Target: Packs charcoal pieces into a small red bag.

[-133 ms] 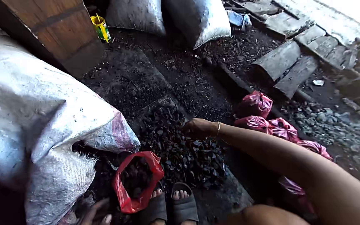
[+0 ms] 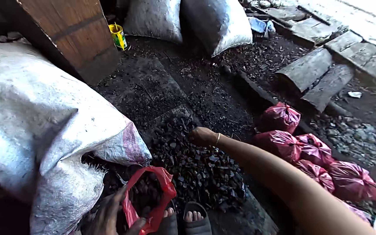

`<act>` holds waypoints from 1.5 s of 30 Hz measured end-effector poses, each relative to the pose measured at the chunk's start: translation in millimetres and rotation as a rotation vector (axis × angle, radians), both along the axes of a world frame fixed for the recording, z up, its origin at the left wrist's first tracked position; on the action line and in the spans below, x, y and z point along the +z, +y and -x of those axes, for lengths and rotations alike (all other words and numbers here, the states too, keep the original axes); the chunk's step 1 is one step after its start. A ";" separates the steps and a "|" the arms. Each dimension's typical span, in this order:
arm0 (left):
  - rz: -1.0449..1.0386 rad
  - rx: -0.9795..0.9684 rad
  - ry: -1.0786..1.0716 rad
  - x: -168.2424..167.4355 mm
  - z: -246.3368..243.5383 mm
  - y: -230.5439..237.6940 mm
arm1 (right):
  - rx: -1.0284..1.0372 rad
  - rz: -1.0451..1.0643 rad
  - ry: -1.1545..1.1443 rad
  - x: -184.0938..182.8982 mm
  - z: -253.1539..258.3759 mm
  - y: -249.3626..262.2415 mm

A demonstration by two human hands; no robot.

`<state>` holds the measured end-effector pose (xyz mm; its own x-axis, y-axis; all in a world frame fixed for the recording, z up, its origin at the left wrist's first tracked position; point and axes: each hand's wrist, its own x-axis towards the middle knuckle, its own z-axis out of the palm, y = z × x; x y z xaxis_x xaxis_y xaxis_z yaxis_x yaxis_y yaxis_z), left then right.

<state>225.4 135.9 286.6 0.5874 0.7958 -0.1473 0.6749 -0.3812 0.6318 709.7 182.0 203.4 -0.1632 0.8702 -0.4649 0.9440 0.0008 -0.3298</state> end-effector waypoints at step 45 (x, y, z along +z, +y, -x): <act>0.659 0.219 -0.714 -6.9 -7.8 -18.5 | 0.098 -0.119 -0.003 -49.8 105.4 73.0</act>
<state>233.2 117.4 279.6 0.5608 0.7833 -0.2681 0.0674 0.2796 0.9578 604.2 255.0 153.5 -0.2485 0.8993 -0.3598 0.9385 0.1316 -0.3191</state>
